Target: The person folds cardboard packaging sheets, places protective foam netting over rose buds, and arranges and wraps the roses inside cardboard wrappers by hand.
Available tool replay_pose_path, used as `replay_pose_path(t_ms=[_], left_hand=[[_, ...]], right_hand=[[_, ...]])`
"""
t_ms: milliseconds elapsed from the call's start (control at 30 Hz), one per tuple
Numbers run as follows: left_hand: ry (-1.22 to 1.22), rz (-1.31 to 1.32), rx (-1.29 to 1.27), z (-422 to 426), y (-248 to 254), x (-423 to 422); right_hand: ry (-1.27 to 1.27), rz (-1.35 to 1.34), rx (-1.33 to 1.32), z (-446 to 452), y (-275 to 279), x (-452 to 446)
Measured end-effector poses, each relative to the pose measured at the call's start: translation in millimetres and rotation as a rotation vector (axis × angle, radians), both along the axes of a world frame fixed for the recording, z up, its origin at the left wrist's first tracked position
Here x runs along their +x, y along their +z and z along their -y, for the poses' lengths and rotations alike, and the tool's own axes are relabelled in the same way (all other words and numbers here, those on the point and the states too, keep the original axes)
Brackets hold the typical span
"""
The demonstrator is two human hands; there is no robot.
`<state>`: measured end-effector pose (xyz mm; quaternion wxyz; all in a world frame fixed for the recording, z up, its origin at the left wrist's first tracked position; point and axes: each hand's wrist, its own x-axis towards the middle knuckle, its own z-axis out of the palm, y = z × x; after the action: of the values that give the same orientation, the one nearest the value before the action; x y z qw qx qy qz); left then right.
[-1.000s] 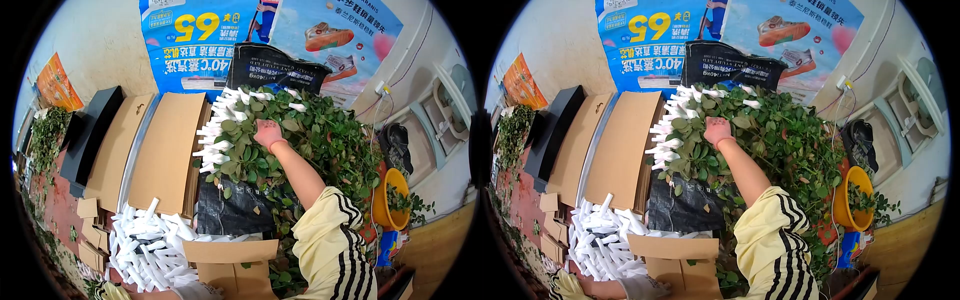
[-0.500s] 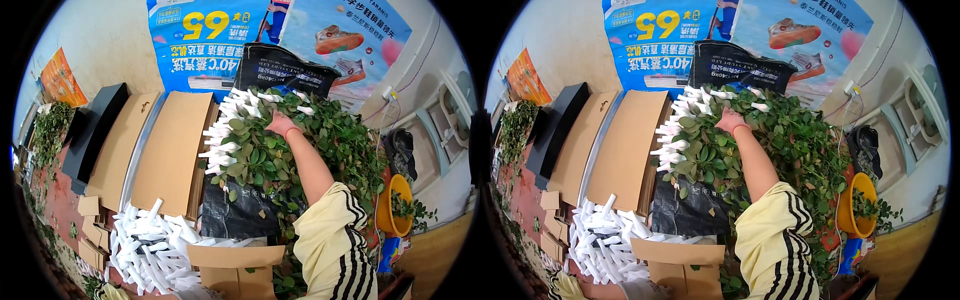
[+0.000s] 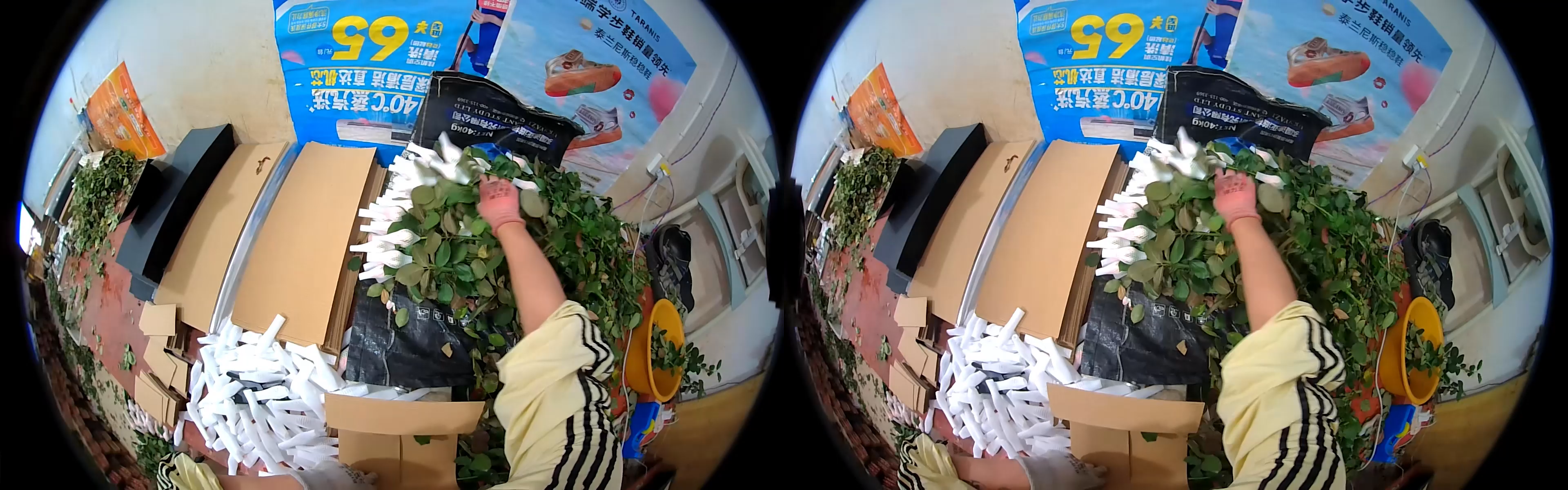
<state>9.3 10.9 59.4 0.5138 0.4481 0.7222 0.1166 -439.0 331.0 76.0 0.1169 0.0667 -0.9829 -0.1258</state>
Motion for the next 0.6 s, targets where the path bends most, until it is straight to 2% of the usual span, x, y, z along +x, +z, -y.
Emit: replay_pose_path(t_ms=[100,133,167,233,300,367,400,433,500,600], left_hand=[[0.004,-0.005,0.013,-1.2,-3.3,-1.9],[-0.004,-0.011,0.023,0.3,-3.1,-2.4],[-0.015,-0.013,0.025,0.5,-2.1,-4.9],[-0.035,-0.027,0.023,-1.6,-1.7,-8.2],[-0.043,-0.034,0.021,-1.4,-0.9,-8.8],[-0.037,-0.032,0.021,-1.0,-1.1,-8.7],[-0.034,-0.033,0.02,0.1,-1.0,-9.7],[-0.025,-0.025,0.016,0.7,-0.8,-8.4],[-0.019,-0.012,0.018,2.9,-2.4,-8.0],[-0.008,0.004,0.028,4.4,-6.9,-6.3]], right_hand=[[0.138,-0.249,0.25,-15.1,39.4,18.6],[0.099,-0.12,0.24,-14.8,56.0,23.6],[0.086,-0.119,0.246,-14.9,55.9,27.2],[0.024,0.081,0.148,-11.0,52.4,27.1],[-0.072,0.084,-0.101,2.3,18.1,19.9],[-0.072,0.289,0.012,22.6,17.7,18.4],[-0.026,0.26,0.001,22.4,-8.1,0.2],[-0.019,0.261,-0.005,28.7,-7.9,-6.9],[-0.149,0.397,-0.268,37.2,-8.1,-18.7],[-0.206,0.498,-0.333,41.1,-4.3,-27.8]])
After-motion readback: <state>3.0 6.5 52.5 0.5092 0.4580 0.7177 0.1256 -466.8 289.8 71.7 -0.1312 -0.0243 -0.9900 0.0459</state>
